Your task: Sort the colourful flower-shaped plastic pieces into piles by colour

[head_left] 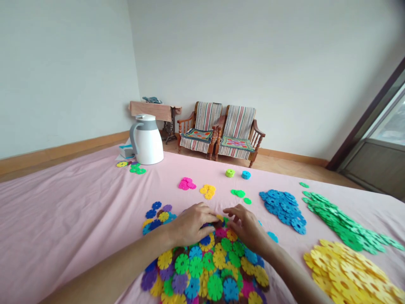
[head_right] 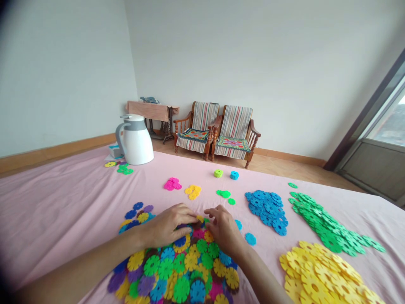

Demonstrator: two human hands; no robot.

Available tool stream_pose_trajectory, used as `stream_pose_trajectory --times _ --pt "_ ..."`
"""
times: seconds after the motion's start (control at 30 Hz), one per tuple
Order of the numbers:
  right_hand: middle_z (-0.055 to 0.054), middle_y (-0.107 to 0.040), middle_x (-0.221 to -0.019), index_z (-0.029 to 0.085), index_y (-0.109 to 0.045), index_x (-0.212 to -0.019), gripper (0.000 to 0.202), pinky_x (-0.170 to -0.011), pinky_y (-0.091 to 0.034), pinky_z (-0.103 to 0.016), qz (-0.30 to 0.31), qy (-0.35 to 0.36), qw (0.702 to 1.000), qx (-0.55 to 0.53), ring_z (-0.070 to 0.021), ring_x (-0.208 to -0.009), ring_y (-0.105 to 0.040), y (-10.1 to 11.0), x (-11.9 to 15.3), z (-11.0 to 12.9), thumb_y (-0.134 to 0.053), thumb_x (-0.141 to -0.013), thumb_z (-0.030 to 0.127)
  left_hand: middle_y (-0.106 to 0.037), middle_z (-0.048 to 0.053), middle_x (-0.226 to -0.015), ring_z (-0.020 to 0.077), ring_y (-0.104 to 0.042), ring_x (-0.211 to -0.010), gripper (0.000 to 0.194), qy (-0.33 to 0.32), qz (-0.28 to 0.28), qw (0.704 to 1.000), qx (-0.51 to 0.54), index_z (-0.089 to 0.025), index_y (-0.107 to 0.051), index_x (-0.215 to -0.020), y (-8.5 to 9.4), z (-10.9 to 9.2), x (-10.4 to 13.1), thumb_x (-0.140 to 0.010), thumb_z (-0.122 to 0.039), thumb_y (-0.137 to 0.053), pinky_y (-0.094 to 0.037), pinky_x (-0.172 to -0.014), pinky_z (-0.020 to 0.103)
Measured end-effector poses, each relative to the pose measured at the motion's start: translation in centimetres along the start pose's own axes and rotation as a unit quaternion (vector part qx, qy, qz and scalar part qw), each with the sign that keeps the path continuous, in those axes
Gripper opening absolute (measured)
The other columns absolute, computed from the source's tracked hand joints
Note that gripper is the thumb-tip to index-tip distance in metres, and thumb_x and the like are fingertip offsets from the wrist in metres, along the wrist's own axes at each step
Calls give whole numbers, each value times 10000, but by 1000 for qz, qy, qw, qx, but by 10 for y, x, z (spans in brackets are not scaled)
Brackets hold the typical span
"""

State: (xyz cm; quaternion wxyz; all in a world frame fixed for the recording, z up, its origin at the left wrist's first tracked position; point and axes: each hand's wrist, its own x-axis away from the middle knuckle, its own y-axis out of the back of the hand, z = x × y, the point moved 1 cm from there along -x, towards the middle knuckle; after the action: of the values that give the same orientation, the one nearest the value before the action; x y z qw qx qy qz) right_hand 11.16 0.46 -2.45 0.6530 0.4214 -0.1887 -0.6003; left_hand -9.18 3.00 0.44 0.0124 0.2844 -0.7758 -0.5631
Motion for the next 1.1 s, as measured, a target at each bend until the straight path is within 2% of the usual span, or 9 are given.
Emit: stream_pose_trajectory --times 0.17,0.4,0.57,0.7,0.77,0.83,0.9,0.97,1.1 --pt "-10 -557 -805 251 -620 -892 262 -700 -430 -271 24 3 999 44 -156 -780 -543 -3 -2 6 -506 -688 134 -668 47 -977 184 -566 -937 214 10 -4 1000 -10 -194 -635 -1033 0 6 1 -850 -217 -526 -409 -875 320" --pt "34 -524 -613 211 -497 -724 91 -510 -347 -230 21 -57 998 -25 -118 -573 -490 2 -4 0 -523 -659 153 -670 55 -959 183 -573 -918 203 21 -9 1000 -21 -172 -639 -1008 0 8 1 -847 -196 -518 -416 -867 318" --pt "12 -581 -635 196 -507 -768 76 -518 -382 -235 -76 -131 986 -65 -130 -568 -551 12 -9 -26 -494 -727 259 -669 63 -944 182 -574 -911 207 19 -12 999 -27 -166 -637 -1007 -1 8 0 -858 -198 -497 -419 -860 319" --pt "-22 -638 -795 189 -532 -882 171 -592 -421 -256 -147 -153 977 -17 -137 -623 -594 31 -9 -25 -466 -753 279 -669 66 -942 184 -574 -903 207 14 -17 999 -28 -164 -637 -1005 -1 9 0 -861 -197 -492 -422 -850 322" --pt "-5 -624 -693 198 -561 -783 126 -561 -396 -250 -88 -133 987 25 -133 -583 -570 40 -4 -13 -458 -755 266 -670 66 -932 183 -577 -893 201 12 -17 999 -26 -164 -641 -992 -1 8 0 -861 -192 -490 -423 -843 320" --pt "5 -599 -620 202 -568 -686 112 -536 -374 -241 27 -93 994 41 -131 -574 -549 46 3 -1 -469 -732 225 -670 66 -923 181 -578 -890 197 12 -15 999 -26 -162 -645 -980 -1 8 -1 -861 -183 -489 -423 -840 316" --pt "1 -615 -688 204 -585 -708 99 -575 -384 -237 116 -61 990 52 -134 -644 -554 51 12 8 -497 -677 169 -669 64 -918 179 -576 -891 195 14 -13 999 -27 -158 -647 -973 -1 7 -1 -861 -175 -488 -421 -841 312" --pt "-7 -619 -790 209 -593 -779 189 -637 -395 -242 163 -41 984 67 -144 -732 -552 52 20 13 -516 -625 131 -669 62 -914 177 -574 -890 194 16 -15 999 -26 -158 -647 -970 -1 7 -1 -862 -173 -487 -420 -841 309" --pt "-13 -596 -857 211 -577 -849 270 -678 -394 -246 201 -31 977 66 -145 -780 -531 49 25 14 -518 -601 120 -668 57 -907 173 -573 -884 193 16 -21 999 -22 -167 -646 -970 -2 8 -1 -862 -173 -485 -420 -838 307"
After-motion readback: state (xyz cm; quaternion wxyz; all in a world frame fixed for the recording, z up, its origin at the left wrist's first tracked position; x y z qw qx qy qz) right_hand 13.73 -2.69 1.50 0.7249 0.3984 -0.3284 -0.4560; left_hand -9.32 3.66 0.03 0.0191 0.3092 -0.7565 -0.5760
